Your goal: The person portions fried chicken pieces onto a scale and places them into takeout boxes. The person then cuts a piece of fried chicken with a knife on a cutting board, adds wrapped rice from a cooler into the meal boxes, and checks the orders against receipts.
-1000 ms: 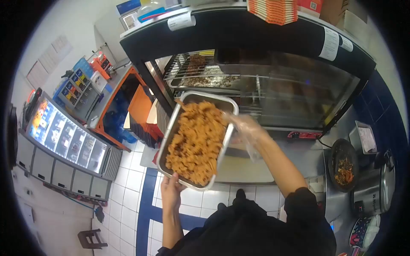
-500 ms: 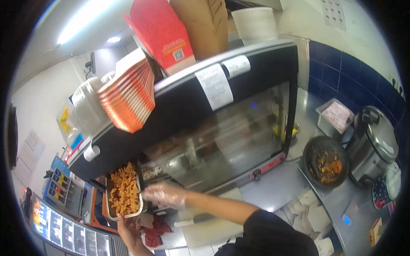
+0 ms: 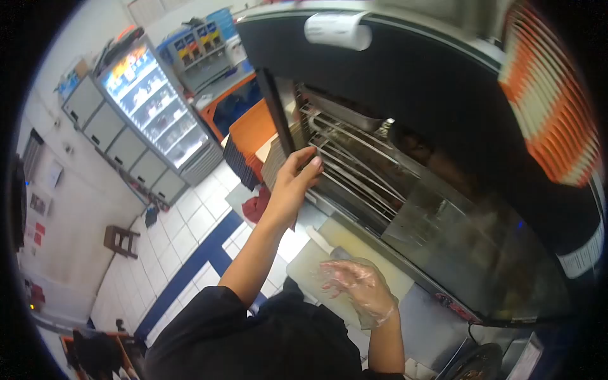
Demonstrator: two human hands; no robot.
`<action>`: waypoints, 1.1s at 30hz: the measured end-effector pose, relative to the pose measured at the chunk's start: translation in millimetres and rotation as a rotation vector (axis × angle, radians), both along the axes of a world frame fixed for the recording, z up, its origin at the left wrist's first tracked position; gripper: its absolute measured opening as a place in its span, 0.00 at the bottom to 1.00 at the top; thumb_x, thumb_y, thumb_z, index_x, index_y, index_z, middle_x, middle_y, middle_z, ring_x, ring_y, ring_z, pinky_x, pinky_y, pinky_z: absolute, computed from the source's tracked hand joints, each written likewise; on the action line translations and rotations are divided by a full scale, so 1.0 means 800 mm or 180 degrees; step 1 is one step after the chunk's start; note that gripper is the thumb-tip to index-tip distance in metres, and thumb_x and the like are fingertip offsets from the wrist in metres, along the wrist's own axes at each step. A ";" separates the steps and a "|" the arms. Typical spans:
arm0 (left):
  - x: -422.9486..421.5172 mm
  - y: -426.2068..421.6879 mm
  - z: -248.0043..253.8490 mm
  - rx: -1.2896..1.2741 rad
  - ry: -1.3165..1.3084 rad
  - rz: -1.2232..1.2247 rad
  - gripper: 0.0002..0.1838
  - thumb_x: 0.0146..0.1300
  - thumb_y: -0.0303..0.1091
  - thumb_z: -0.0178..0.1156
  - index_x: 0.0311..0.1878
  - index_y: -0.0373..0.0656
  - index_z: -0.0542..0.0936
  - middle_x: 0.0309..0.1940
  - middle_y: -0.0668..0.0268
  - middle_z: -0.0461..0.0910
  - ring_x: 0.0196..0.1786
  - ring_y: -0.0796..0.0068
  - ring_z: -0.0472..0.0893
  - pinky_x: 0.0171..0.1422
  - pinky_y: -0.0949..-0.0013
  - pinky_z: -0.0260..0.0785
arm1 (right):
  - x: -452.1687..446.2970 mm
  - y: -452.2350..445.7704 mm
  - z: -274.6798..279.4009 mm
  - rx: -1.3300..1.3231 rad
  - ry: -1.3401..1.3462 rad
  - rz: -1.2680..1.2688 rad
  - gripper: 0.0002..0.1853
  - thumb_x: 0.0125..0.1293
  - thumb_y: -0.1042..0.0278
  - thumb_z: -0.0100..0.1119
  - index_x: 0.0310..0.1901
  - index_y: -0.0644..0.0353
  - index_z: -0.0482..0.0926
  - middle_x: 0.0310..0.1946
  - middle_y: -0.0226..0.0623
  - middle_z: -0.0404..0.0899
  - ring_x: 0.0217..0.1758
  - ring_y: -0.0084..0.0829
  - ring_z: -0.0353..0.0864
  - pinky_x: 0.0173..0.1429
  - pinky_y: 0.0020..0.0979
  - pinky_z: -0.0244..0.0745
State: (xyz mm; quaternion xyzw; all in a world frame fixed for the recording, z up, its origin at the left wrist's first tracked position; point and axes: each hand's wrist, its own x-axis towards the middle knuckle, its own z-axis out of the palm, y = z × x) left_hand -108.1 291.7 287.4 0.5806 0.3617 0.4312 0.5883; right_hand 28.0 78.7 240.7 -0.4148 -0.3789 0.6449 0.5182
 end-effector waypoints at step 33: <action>0.017 0.749 -0.105 0.0085 0.1976 -0.2757 0.17 0.66 0.38 0.58 0.56 0.44 0.81 0.40 0.68 0.85 0.38 0.75 0.83 0.44 0.65 0.77 | -0.079 0.775 0.066 -0.1380 -0.3265 -0.3474 0.22 0.67 0.49 0.61 0.43 0.64 0.86 0.42 0.54 0.85 0.50 0.51 0.85 0.55 0.46 0.77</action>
